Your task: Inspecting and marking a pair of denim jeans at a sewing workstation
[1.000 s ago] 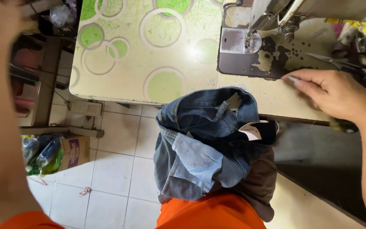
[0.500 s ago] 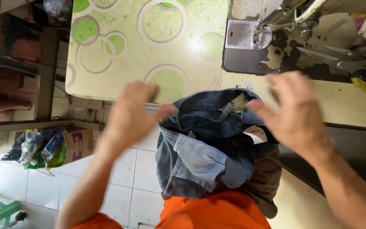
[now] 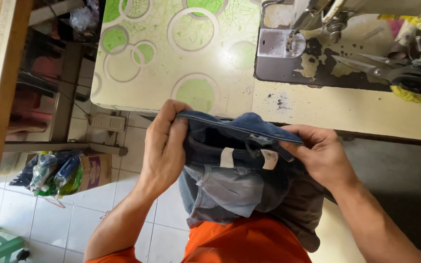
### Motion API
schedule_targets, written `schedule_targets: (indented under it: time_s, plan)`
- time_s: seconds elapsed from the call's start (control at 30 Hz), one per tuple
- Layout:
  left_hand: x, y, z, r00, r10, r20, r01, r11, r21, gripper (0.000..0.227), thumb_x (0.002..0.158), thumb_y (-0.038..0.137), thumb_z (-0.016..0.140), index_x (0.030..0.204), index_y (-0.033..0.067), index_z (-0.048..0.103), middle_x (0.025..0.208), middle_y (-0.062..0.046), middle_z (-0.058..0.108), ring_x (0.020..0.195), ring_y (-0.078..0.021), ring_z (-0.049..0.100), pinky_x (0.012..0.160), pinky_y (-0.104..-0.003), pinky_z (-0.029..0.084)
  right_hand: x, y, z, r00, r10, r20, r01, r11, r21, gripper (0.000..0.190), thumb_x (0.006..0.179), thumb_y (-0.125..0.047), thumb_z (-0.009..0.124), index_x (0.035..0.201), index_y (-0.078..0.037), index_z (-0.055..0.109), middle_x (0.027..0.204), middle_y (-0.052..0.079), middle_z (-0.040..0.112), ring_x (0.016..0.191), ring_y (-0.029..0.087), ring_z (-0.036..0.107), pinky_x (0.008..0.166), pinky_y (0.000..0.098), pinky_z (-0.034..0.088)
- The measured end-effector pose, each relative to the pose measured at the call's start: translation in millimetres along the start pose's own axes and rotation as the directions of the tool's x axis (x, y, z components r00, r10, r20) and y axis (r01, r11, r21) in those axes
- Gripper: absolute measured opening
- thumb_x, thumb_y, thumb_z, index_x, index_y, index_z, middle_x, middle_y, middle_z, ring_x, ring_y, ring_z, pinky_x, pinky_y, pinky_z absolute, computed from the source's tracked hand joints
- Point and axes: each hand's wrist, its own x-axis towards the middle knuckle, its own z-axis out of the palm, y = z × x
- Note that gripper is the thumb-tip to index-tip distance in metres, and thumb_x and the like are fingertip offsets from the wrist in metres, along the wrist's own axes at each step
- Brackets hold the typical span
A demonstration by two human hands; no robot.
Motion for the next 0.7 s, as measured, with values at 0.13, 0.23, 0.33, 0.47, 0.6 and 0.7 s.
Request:
schedule_targets:
  time_s: [0.13,0.23,0.33,0.47,0.6,0.7]
  plan:
    - [-6.8,24.0,5.4,0.993,0.118,-0.018,-0.119,0.992,-0.033,0.017,0.100,0.024,0.054,0.093,0.0105,0.062,0.073,0.001,0.047,0.072,-0.0114,0.045,0.065,-0.029,0.043,-16.5,14.7,-44.7,0.999,0.005,0.047,-0.029,0.848,0.529,0.027,0.087,-0.004,0.074,0.113,-0.007,0.073,0.096,0.014,0.079,0.089,0.025,0.076,0.074,0.0397,0.064]
    - [-22.5,65.0,6.3,0.944,0.329,0.021,-0.330,0.943,0.045,0.029,0.100,0.034,0.057,0.087,0.0081,0.057,0.074,0.001,0.052,0.065,-0.0110,0.044,0.060,-0.027,0.037,-53.5,-96.2,-77.7,0.943,0.318,-0.095,-0.261,0.888,0.379,0.030,0.097,-0.008,0.053,0.125,-0.007,0.061,0.112,0.024,0.075,0.098,0.042,0.075,0.067,0.0558,0.058]
    - [-26.6,104.3,6.5,0.831,0.550,0.087,-0.553,0.833,0.011,0.033,0.098,0.034,0.056,0.090,0.0021,0.058,0.079,-0.009,0.064,0.066,-0.0184,0.059,0.064,-0.029,0.048,-72.6,-136.8,-99.4,0.880,0.308,-0.361,-0.351,0.934,-0.059,0.034,0.100,0.000,0.039,0.131,0.004,0.055,0.127,0.029,0.070,0.112,0.047,0.069,0.082,0.0632,0.049]
    - [31.7,92.3,34.1,0.908,0.404,0.110,-0.410,0.912,0.031,0.017,0.102,0.014,0.057,0.104,0.0056,0.072,0.101,-0.002,0.076,0.095,-0.0110,0.069,0.086,-0.026,0.051,-23.1,-105.3,-151.2,0.911,-0.397,0.110,0.355,0.622,-0.698,0.040,0.093,-0.007,0.071,0.130,0.009,0.062,0.123,0.023,0.063,0.118,0.036,0.062,0.105,0.0433,0.047]
    - [94.7,-24.6,79.7,0.924,0.354,0.145,-0.373,0.919,0.132,0.020,0.106,0.023,0.057,0.094,0.0099,0.066,0.078,0.000,0.066,0.071,-0.0116,0.059,0.066,-0.031,0.044,52.0,-26.1,-113.2,0.997,-0.073,-0.001,0.060,0.824,-0.563,0.009,0.095,-0.016,0.078,0.099,-0.009,0.076,0.083,-0.001,0.070,0.070,0.009,0.056,0.062,0.0251,0.042]
    - [112.9,-55.3,94.2,0.918,0.371,0.140,-0.397,0.849,0.348,0.023,0.107,0.026,0.054,0.092,0.0102,0.060,0.082,-0.007,0.066,0.073,-0.0280,0.062,0.065,-0.040,0.043,75.6,7.3,-109.5,0.980,-0.193,0.042,0.173,0.742,-0.648,0.027,0.090,-0.024,0.081,0.108,-0.003,0.079,0.115,0.009,0.072,0.098,0.023,0.070,0.085,0.0346,0.051]
